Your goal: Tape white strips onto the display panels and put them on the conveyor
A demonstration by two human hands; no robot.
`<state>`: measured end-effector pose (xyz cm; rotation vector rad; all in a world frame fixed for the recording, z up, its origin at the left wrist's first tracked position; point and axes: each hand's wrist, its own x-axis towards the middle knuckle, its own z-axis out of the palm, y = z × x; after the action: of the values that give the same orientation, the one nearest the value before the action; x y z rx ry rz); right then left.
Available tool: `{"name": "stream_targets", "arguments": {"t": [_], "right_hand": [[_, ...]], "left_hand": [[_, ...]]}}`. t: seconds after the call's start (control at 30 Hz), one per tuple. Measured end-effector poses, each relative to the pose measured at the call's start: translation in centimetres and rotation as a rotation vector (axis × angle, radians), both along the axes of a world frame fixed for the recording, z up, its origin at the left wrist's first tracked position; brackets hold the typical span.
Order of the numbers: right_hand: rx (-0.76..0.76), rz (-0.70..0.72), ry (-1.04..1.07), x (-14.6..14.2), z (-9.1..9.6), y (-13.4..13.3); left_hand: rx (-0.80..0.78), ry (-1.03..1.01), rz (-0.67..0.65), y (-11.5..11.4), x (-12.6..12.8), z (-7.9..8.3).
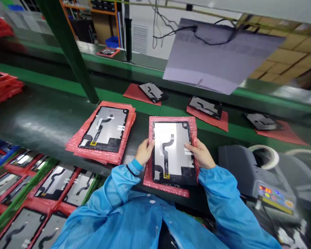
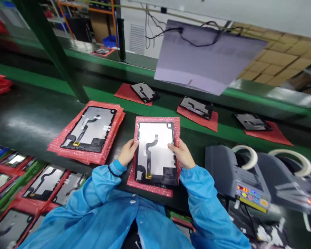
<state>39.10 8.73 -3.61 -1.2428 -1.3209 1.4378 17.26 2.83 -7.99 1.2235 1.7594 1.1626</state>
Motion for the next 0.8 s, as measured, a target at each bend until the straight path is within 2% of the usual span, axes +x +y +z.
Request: {"name": "stream_targets", "arguments": {"t": [0.07, 0.17, 0.27, 0.33, 0.37, 0.43, 0.5, 0.57, 0.63, 0.7, 0.73, 0.8], "right_hand": [[0.001, 0.028, -0.016, -1.4, 1.0, 0.5], [0.035, 0.101, -0.025, -4.9, 2.9, 1.4], [0.040, 0.147, 0.025, -10.8, 4.6, 1.8], [0.029, 0.155, 0.033, -15.4, 5.2, 1.7], [0.023, 0.160, 0.009, -17.7, 5.2, 1.6], [0.013, 0.168, -0.136, -21.7, 4.4, 1.2], [0.020, 0.144, -0.364, -24.5, 2.8, 0.6], [0.028, 0.128, -0.534, -25.7, 0.9, 0.0], [0.005, 0.161, -0.578, -25.6, -0.6, 0.5], [-0.024, 0.171, -0.595, -24.7, -1.1, 2.9], [-0.026, 0.143, -0.626, -24.2, -0.9, 5.1], [-0.001, 0.034, -0.728, -23.3, 0.2, 11.2]], "left_hand": [[-0.010, -0.106, 0.025, -1.3, -0.2, 1.5], [0.014, -0.034, 0.145, -3.3, -2.5, 5.7], [-0.008, 0.168, 0.268, -4.1, -8.0, 10.8], [-0.072, 0.302, 0.321, -3.7, -12.7, 13.0], [-0.125, 0.363, 0.329, -3.3, -15.0, 13.5], [-0.249, 0.470, 0.315, -2.2, -18.8, 13.3], [-0.335, 0.534, 0.297, -1.3, -21.1, 12.0], [-0.368, 0.559, 0.290, -0.8, -22.2, 10.3], [-0.370, 0.578, 0.298, -0.9, -22.7, 9.1], [-0.336, 0.595, 0.334, -1.7, -23.4, 8.4], [-0.300, 0.598, 0.358, -2.4, -23.9, 8.3], [-0.200, 0.589, 0.387, -4.3, -25.2, 8.0]]}}
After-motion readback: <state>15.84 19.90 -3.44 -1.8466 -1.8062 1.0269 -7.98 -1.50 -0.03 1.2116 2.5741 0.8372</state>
